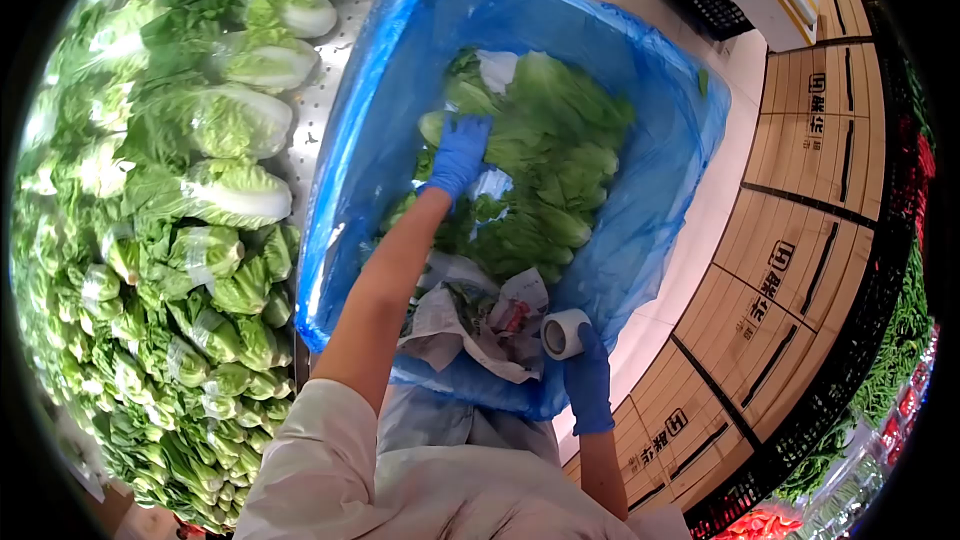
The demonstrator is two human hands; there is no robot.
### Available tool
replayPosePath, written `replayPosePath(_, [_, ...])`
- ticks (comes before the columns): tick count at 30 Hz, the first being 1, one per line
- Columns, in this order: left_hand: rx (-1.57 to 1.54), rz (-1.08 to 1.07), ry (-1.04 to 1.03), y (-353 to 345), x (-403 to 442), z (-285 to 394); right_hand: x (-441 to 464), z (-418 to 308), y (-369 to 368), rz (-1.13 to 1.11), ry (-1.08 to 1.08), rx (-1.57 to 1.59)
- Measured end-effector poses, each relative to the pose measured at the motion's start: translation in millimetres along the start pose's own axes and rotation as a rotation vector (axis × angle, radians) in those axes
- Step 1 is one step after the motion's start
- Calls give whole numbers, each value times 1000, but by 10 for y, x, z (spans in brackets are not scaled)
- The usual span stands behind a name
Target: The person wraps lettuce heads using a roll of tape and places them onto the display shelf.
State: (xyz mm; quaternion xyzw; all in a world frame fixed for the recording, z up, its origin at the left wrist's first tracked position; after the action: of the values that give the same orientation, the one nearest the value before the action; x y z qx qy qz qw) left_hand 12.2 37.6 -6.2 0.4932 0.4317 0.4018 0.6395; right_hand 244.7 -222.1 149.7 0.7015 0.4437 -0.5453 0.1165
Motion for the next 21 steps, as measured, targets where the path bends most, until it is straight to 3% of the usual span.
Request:
replayPosePath(1, [-81,-60,18,102,-62,-3,-161,-55,-78,10,150,-389])
replayPosePath(3, [-133,-100,33,142,113,-46,126,-153,-120,-5,315,-762])
replayPosePath(5, [-213,-88,71,284,-206,60,103,-83,-91,58,29,-223])
replayPosePath(6, [-210,-81,63,415,-239,134,135,-139,-142,56,38,-218])
replayPosePath(8, [-627,-150,338,557,-401,158,155,-251,-247,74,63,-308])
replayPosePath(9, [-626,-154,338,542,-486,185,178,-270,-258,76,59,-307])
replayPosePath(11, [-1205,-146,532,427,-710,134,255,-226,-289,-28,24,44])
replayPosePath(12, [-1202,-146,535,521,-812,133,307,-198,-245,-30,20,45])
replayPosePath(14, [-1677,-286,774,698,-1029,165,386,-178,-165,-108,8,91])
replayPosePath(15, [-1673,-285,779,688,-1088,92,379,-249,-190,-110,3,93])
replayPosePath(17, [-1131,-362,810,638,-1229,-135,391,-416,-421,-317,-39,-171])
replayPosePath(18, [-1127,-356,813,685,-1265,-185,443,-449,-492,-323,-40,-171])
replayPosePath(20, [-708,-365,580,912,-1275,-226,555,-512,-614,-295,18,-414])
replayPosePath(21, [-703,-364,580,1083,-1306,-207,599,-539,-682,-300,18,-411])
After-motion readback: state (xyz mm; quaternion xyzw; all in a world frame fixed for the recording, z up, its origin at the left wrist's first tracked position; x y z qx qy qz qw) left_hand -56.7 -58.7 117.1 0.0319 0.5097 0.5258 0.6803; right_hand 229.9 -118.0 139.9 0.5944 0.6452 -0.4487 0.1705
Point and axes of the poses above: each hand's wrist, its own x-axis towards the middle knuckle, its own y-axis out of the back of the hand, z = x × y, the point moved 4 cm from there along x, towards the middle knuckle, and after that the axes turned 1 degree about -x, right-handed, at the moved point
